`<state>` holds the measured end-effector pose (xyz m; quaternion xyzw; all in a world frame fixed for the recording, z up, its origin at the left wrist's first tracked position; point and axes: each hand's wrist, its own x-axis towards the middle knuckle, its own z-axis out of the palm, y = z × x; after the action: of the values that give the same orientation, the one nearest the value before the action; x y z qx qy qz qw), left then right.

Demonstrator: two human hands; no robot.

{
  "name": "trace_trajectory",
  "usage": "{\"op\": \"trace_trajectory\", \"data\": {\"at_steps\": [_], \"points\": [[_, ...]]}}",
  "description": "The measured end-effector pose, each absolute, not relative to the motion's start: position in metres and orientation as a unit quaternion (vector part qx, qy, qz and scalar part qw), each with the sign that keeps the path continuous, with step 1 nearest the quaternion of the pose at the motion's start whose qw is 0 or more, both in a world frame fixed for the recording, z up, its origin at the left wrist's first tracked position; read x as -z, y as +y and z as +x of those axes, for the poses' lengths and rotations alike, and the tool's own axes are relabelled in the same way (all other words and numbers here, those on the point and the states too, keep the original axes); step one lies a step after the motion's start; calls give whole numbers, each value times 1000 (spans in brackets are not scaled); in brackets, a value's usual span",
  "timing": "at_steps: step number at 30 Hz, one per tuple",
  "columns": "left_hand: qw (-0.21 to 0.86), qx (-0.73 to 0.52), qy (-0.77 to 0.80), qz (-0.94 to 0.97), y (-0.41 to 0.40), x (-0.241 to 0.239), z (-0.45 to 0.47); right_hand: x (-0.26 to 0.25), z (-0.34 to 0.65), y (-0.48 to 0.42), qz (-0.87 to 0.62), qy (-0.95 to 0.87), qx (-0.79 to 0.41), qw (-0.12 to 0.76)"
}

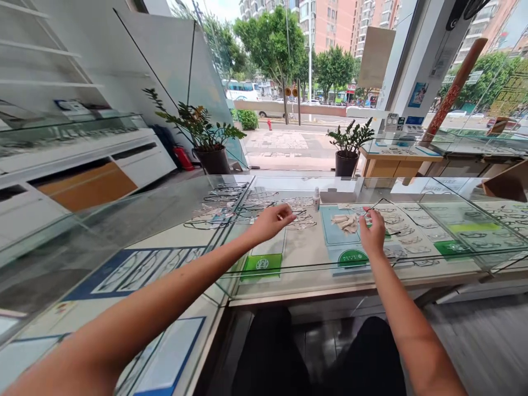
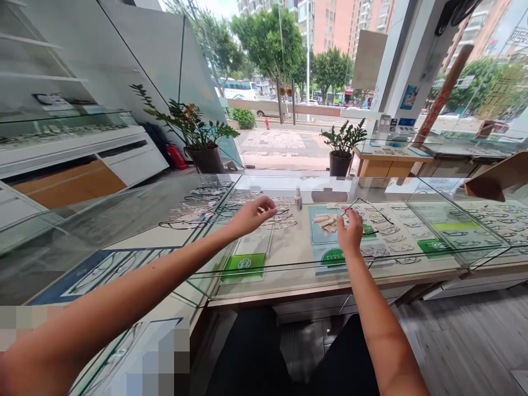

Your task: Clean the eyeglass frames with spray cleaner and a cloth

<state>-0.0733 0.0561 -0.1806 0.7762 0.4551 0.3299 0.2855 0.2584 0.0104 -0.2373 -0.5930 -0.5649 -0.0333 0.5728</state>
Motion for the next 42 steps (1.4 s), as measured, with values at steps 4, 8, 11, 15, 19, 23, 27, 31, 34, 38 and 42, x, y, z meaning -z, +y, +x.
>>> {"op": "trace_trajectory", "data": {"at_steps": [4, 8, 11, 15, 19, 23, 27, 31, 34, 38, 42], "points": [[213, -347, 513, 755, 103, 164, -21, 238, 256, 13, -600, -555, 22, 576], [193, -278, 585, 737, 137, 169, 21, 239, 254, 15, -600, -548, 0, 583], [198, -261, 597, 733, 146, 176, 40, 240, 251, 17, -607, -547, -7, 576], [224, -289, 562, 742, 136, 172, 50, 241, 249, 22, -618, -541, -9, 571], [282, -329, 487, 758, 105, 158, 41, 243, 252, 26, -629, -527, -11, 571], [482, -380, 354, 705, 56, 157, -3, 244, 255, 30, -633, -516, -6, 577], [570, -365, 374, 634, -1, 174, -78, 244, 259, 32, -630, -504, -11, 591], [612, -398, 411, 547, -47, 198, -151, 243, 265, 34, -630, -499, 4, 596], [666, -393, 388, 501, -65, 212, -183, 236, 271, 33, -623, -508, 28, 593], [740, -385, 299, 464, -71, 218, -192, 218, 268, 17, -584, -562, 85, 579], [803, -349, 252, 413, -73, 211, -184, 200, 227, -33, -522, -577, 23, 628]]}}
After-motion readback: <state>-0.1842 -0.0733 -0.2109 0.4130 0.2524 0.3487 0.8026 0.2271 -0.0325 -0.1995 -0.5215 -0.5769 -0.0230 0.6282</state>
